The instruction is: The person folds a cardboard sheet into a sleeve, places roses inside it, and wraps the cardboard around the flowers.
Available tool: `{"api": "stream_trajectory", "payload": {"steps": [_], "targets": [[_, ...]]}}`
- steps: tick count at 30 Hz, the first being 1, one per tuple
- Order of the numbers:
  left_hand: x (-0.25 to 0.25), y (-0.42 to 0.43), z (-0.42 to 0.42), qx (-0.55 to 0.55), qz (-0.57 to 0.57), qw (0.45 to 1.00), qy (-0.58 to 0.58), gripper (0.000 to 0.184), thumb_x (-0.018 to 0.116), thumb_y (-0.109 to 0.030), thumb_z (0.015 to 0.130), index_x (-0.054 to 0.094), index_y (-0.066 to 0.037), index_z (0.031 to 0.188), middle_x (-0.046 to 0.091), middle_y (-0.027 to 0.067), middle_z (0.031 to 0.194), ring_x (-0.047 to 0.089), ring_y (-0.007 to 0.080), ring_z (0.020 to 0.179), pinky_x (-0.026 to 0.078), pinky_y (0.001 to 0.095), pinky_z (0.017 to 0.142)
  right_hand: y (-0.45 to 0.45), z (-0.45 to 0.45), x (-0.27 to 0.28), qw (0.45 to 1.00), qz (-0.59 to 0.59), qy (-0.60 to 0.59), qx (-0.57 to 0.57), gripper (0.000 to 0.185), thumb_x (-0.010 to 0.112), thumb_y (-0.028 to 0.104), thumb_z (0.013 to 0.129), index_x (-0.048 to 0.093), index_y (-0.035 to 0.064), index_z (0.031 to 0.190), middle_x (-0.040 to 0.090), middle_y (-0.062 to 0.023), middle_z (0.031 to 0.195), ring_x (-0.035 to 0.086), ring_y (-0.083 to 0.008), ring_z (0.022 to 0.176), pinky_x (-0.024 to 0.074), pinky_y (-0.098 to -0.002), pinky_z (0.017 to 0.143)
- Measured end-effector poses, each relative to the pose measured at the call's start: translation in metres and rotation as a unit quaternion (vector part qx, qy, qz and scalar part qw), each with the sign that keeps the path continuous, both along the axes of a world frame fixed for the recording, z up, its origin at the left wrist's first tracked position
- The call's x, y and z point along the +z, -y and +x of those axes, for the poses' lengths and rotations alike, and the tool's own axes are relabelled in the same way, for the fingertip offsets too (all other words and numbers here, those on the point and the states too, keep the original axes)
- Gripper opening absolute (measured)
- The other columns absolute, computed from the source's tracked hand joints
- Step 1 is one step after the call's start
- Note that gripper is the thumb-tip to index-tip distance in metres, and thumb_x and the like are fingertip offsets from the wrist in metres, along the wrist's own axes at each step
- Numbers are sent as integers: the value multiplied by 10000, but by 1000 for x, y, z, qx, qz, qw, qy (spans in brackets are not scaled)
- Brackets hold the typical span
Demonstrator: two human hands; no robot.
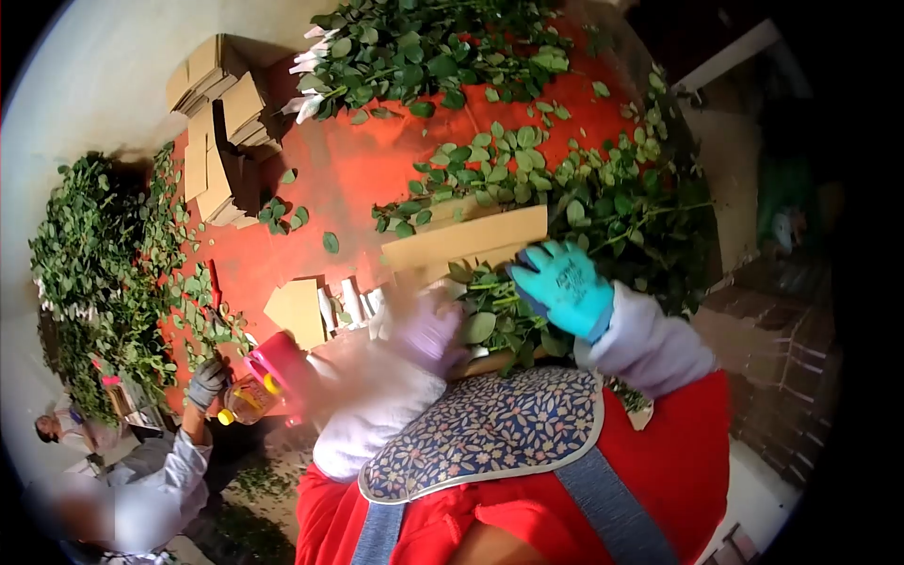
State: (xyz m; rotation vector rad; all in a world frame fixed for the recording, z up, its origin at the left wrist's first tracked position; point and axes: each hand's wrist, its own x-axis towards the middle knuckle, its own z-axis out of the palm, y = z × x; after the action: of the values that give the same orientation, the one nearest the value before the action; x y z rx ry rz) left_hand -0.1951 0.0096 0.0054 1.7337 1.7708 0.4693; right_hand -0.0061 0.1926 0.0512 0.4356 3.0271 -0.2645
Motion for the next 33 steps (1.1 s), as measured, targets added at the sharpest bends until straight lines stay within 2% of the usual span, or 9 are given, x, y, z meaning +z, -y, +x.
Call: {"api": "stream_trajectory", "payload": {"steps": [4,8,10,11,17,23,27,31,33], "targets": [[-10,3,12,11,58,993,-102,708,768,-326,623,467,-89,1218,451,169,1258,641,303,839,570,377,648,-6,12,5,990,-32,124,63,407,539,222,816,547,162,1218,565,-74,1051,552,-263,956,443,-391,829],[-31,8,29,120,118,969,-182,251,517,-128,822,550,-96,1069,533,121,1179,618,174,546,489,286,403,-55,-51,93,995,32,28,93,385,587,222,810,575,169,1191,593,-41,1014,570,-254,946,449,-386,820],[-4,4,24,51,66,966,-246,215,557,-136,810,576,-146,1023,528,73,1172,612,193,722,512,326,506,-100,-105,66,964,80,-236,97,256,600,207,797,615,158,1048,588,-54,924,568,-274,889,450,-388,766],[-2,2,24,42,47,969,-240,203,550,-142,809,568,-147,1011,508,69,1204,615,190,775,517,321,501,-122,-147,74,976,29,-194,89,128,600,174,784,600,133,905,570,-74,868,560,-289,853,437,-404,725],[29,5,26,45,73,965,-248,234,558,-120,798,577,-201,1016,528,51,1201,630,184,694,516,311,445,-228,-339,-64,981,161,14,-108,269,544,185,834,578,188,1101,588,-82,1091,584,-292,995,454,-452,821],[31,8,23,46,122,973,-190,239,574,-111,772,586,-195,995,576,70,1148,605,196,545,490,324,400,-255,-345,-108,976,39,142,-159,340,477,134,874,518,150,1211,568,-127,1191,595,-330,1056,492,-546,765],[43,5,23,32,106,972,-206,233,565,-100,752,584,-183,969,575,89,1153,592,186,525,472,312,376,-226,-272,-15,996,57,61,31,351,553,103,815,520,131,1163,590,-142,1063,608,-322,989,482,-458,782],[35,8,23,31,73,976,-205,275,591,-159,753,582,-170,1027,525,101,1175,612,230,592,514,332,451,-176,-201,-26,970,189,-87,128,452,483,155,815,452,77,1258,569,-103,961,582,-268,774,431,-400,662],[35,6,24,34,77,977,-196,269,575,-161,757,579,-171,1026,521,96,1181,613,229,607,515,331,464,-148,-184,-34,983,61,73,158,407,437,150,843,455,84,1244,559,-92,947,573,-273,792,418,-401,671]]}}
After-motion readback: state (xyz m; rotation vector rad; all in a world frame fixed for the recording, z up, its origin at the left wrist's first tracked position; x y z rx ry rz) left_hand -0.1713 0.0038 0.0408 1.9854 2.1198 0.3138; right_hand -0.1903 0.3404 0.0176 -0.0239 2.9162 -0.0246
